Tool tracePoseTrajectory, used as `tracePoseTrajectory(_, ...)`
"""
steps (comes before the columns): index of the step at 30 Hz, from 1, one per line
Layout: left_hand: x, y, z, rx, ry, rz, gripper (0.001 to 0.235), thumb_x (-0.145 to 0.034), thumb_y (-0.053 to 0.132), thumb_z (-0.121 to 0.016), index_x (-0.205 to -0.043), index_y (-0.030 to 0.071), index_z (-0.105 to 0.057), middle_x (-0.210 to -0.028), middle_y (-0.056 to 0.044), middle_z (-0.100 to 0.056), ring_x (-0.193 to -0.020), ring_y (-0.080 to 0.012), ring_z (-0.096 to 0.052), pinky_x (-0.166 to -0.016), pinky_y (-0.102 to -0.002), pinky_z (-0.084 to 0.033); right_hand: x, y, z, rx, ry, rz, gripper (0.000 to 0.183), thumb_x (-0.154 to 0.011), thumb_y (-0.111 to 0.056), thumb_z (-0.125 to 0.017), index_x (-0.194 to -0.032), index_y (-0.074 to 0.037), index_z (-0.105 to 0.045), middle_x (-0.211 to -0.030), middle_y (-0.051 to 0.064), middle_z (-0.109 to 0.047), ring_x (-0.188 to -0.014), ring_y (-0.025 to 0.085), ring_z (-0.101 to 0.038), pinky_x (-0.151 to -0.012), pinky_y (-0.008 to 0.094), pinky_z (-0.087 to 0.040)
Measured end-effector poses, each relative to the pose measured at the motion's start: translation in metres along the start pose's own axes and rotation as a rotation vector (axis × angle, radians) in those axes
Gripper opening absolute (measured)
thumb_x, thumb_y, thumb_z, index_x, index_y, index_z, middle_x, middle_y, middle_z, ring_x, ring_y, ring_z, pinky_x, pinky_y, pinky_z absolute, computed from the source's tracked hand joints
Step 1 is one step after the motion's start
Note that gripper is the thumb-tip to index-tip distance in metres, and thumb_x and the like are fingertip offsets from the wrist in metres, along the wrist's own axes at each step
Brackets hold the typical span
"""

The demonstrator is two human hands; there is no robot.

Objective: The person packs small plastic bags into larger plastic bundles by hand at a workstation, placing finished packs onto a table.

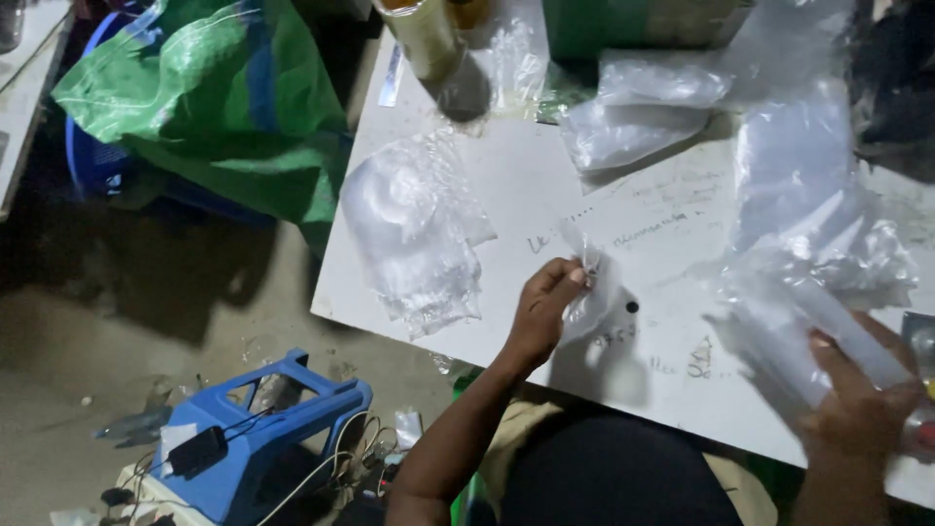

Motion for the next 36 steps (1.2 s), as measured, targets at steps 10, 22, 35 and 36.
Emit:
tracePoseTrajectory(10, 0.022, -0.059, -0.041, 0.794, -0.061, 0.758, 0.076, -0.088, 0.047, -0.067, -0.139, -0.006, -0.048, -0.134, -0.029, -0.062, -0.116, -0.0401, -0.063, -0.095, -0.052, -0.056, 0.028, -0.036, -0.040, 0.271, -0.339, 0.856, 0.047, -0.086, -0.003, -0.063, -0.133, -0.004, -0.064, -0.137, 0.018, -0.067, -0.121, 0.035, -0.070, -0.095, 0.043, -0.063)
tracePoseTrajectory(22, 0.013, -0.048, 0.000, 0.346, 0.272, 0.390, 0.009, -0.089, 0.004, -0.076, -0.092, -0.004, -0.073, -0.081, -0.015, -0.070, -0.068, -0.0227, -0.068, -0.062, -0.030, -0.056, 0.013, -0.024, -0.056, 0.447, -0.478, 0.708, 0.058, -0.080, -0.010, -0.077, -0.136, -0.017, -0.068, -0.145, 0.007, -0.067, -0.121, 0.025, -0.069, -0.082, 0.038, -0.063)
tracePoseTrajectory(35, 0.015, -0.082, 0.004, 0.158, 0.214, 0.203, 0.016, -0.082, -0.007, -0.074, -0.094, 0.003, -0.073, -0.075, -0.009, -0.070, -0.064, -0.0160, -0.067, -0.058, -0.028, -0.059, 0.025, -0.034, -0.089, -0.802, -0.797, 0.033, 0.042, -0.076, 0.010, -0.062, -0.118, 0.005, -0.067, -0.154, 0.030, -0.055, -0.120, 0.030, -0.065, -0.086, 0.030, -0.055)
tracePoseTrajectory(36, 0.017, -0.083, 0.002, 0.153, 0.211, 0.206, 0.016, -0.082, -0.007, -0.074, -0.094, 0.003, -0.073, -0.075, -0.009, -0.070, -0.064, -0.0160, -0.067, -0.058, -0.028, -0.059, 0.037, -0.048, -0.097, -0.806, -0.793, 0.029, 0.042, -0.076, 0.010, -0.062, -0.118, 0.005, -0.067, -0.154, 0.030, -0.055, -0.120, 0.030, -0.065, -0.086, 0.030, -0.055)
Point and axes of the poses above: each hand's wrist, its own x-axis away from the middle knuckle, its own z-axis out of the back of the hand, y = z × x, the point moved 5 cm from there along -x, towards the middle knuckle
